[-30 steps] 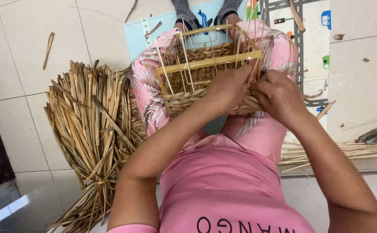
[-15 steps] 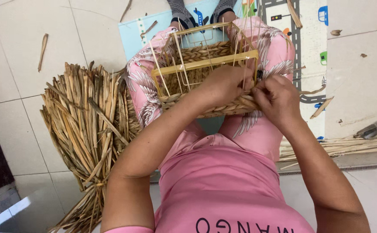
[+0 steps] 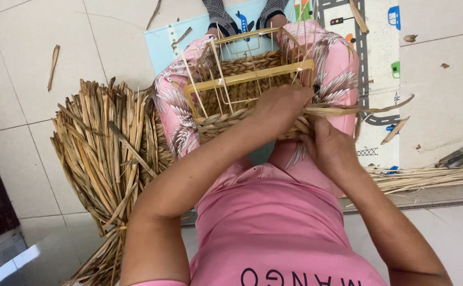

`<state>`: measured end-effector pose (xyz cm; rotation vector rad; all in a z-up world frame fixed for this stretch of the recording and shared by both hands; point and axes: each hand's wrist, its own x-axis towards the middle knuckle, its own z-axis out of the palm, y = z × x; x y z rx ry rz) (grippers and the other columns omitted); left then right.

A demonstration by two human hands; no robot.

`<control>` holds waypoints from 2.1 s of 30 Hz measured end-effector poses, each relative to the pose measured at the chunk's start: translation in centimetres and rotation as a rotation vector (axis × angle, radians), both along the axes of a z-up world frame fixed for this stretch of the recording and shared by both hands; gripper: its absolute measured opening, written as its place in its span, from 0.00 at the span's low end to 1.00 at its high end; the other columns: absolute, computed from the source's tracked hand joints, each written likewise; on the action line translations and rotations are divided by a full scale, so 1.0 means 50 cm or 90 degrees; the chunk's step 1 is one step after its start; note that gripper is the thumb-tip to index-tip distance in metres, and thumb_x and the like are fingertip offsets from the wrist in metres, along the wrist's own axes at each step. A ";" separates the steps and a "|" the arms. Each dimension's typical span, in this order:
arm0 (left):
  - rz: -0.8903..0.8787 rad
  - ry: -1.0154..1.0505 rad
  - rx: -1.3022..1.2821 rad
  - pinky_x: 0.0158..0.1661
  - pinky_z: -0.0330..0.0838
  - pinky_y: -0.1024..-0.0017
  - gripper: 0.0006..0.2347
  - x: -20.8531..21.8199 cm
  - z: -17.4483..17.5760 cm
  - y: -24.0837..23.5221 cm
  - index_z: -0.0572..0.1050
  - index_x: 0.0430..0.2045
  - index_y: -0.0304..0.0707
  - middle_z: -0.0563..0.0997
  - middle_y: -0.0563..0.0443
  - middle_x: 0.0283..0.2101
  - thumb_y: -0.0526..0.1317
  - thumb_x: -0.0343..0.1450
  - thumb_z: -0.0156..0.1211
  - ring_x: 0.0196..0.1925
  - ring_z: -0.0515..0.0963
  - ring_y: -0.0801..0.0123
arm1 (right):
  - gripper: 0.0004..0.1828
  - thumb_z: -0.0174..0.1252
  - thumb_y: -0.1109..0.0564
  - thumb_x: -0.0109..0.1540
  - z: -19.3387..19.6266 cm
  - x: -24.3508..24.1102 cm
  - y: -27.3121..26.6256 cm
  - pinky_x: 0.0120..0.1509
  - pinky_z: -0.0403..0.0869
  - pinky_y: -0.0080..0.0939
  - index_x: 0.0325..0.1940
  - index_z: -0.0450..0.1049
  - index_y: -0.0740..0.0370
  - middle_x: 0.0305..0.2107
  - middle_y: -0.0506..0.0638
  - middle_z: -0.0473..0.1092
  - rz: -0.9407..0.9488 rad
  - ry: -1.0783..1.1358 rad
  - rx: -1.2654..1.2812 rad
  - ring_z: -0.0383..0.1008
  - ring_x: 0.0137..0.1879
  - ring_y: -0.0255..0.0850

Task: The person weaves dried palm leaves into a rectangular basket frame held on their lap. They interlace the leaves through vertical bamboo stakes, pulling them tight to build up the basket's walls.

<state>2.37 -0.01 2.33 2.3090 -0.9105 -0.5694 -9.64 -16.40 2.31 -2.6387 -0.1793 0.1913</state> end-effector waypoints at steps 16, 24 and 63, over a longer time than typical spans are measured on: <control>0.020 0.085 0.066 0.43 0.74 0.51 0.09 0.037 -0.025 -0.028 0.80 0.29 0.34 0.82 0.37 0.35 0.42 0.65 0.65 0.41 0.82 0.44 | 0.14 0.72 0.57 0.57 0.058 0.155 -0.083 0.48 0.70 0.50 0.44 0.78 0.58 0.36 0.50 0.70 0.153 -0.255 -0.055 0.74 0.45 0.50; 0.105 0.140 0.067 0.41 0.75 0.51 0.07 0.011 0.010 -0.022 0.78 0.31 0.37 0.82 0.39 0.36 0.40 0.69 0.60 0.40 0.83 0.48 | 0.14 0.70 0.56 0.59 0.032 0.091 -0.068 0.53 0.72 0.52 0.44 0.76 0.60 0.40 0.52 0.74 0.125 -0.227 0.028 0.75 0.48 0.50; 0.149 -0.087 0.042 0.36 0.79 0.57 0.06 -0.045 -0.062 -0.054 0.79 0.29 0.36 0.83 0.40 0.35 0.35 0.63 0.58 0.38 0.85 0.51 | 0.10 0.49 0.68 0.65 -0.109 0.160 -0.092 0.37 0.72 0.36 0.46 0.75 0.67 0.32 0.49 0.73 -0.288 0.344 0.425 0.71 0.33 0.34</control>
